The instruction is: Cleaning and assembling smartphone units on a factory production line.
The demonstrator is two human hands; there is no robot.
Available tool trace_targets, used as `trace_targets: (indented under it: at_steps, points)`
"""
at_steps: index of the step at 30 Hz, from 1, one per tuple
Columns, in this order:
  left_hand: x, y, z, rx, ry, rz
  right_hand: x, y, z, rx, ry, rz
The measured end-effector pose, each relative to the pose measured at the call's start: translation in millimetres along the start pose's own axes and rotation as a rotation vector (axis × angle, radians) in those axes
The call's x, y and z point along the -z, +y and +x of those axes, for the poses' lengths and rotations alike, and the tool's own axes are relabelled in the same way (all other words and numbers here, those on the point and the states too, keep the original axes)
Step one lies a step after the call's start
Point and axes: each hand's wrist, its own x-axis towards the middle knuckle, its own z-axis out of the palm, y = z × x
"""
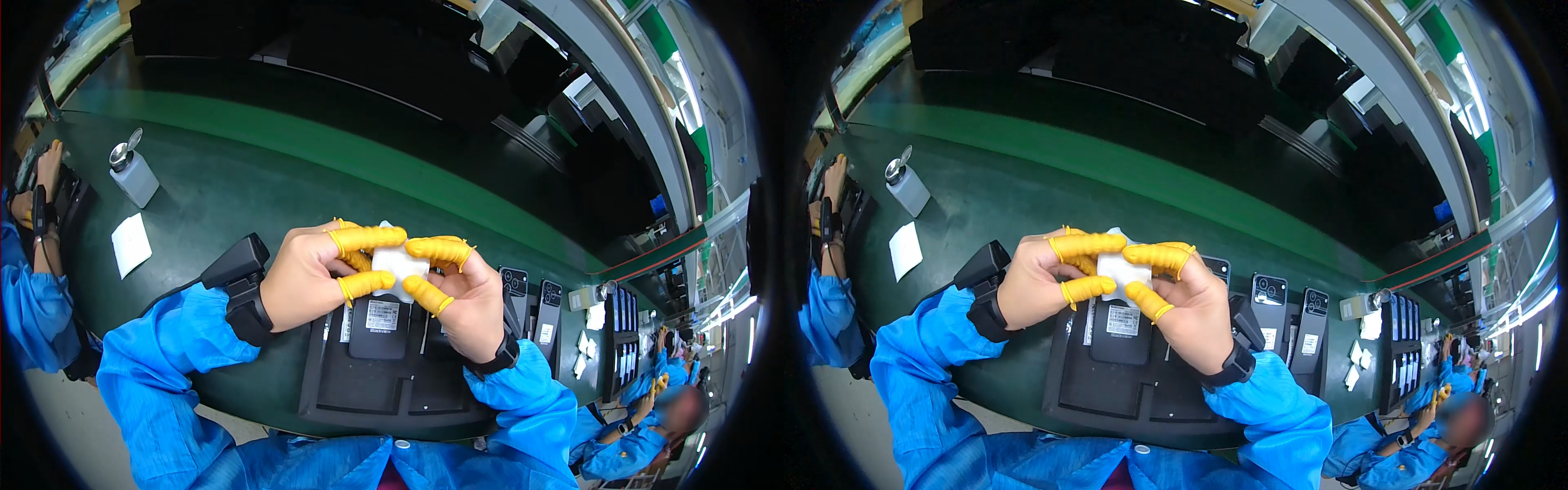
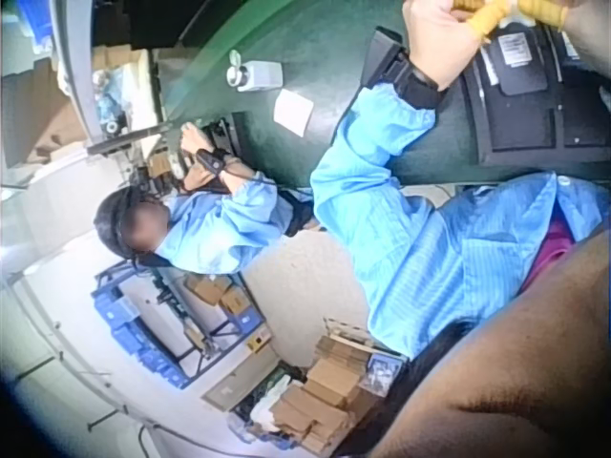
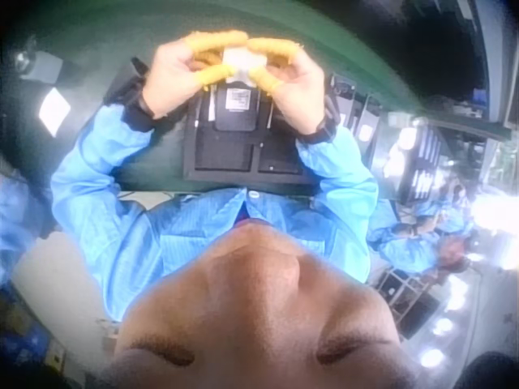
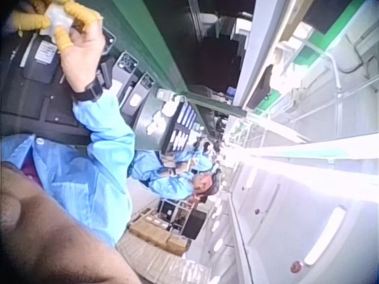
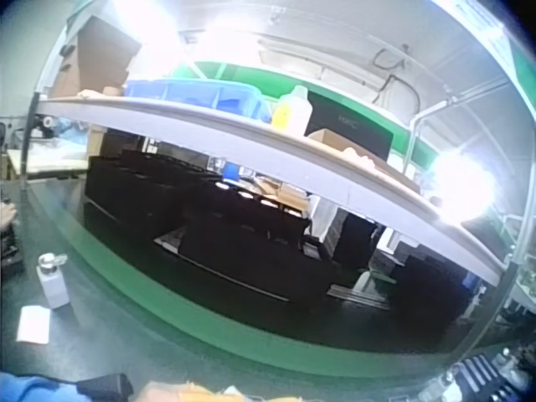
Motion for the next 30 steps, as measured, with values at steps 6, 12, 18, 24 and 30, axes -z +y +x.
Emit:
trace_targets:
  at_steps: [6, 12, 18, 24, 30]
  points:
    - [-5.5, 4.7, -6.4, -0.070, 0.078, 0.210, -4.0, 3.1, 0.5, 0.032, 0.028, -0.249]
    - [-9.5, 3.5, -8.0, -0.117, 0.138, 0.245, -0.2, 0.5, 0.0, 0.235, 0.027, -0.672]
    - [-10.5, -5.8, -6.1, -0.269, 0.218, 0.307, 0.9, 4.2, 0.4, 0.212, 0.082, -0.611]
    - [-8.8, 10.1, -8.3, -0.068, 0.153, 0.279, 11.8, -2.2, 6.8, 0.159, -0.046, -0.472]
    - [-8.4, 13.7, -9.2, 0.135, -0.035, -0.001, 23.9, -7.5, 9.1, -0.261, -0.164, 0.051]
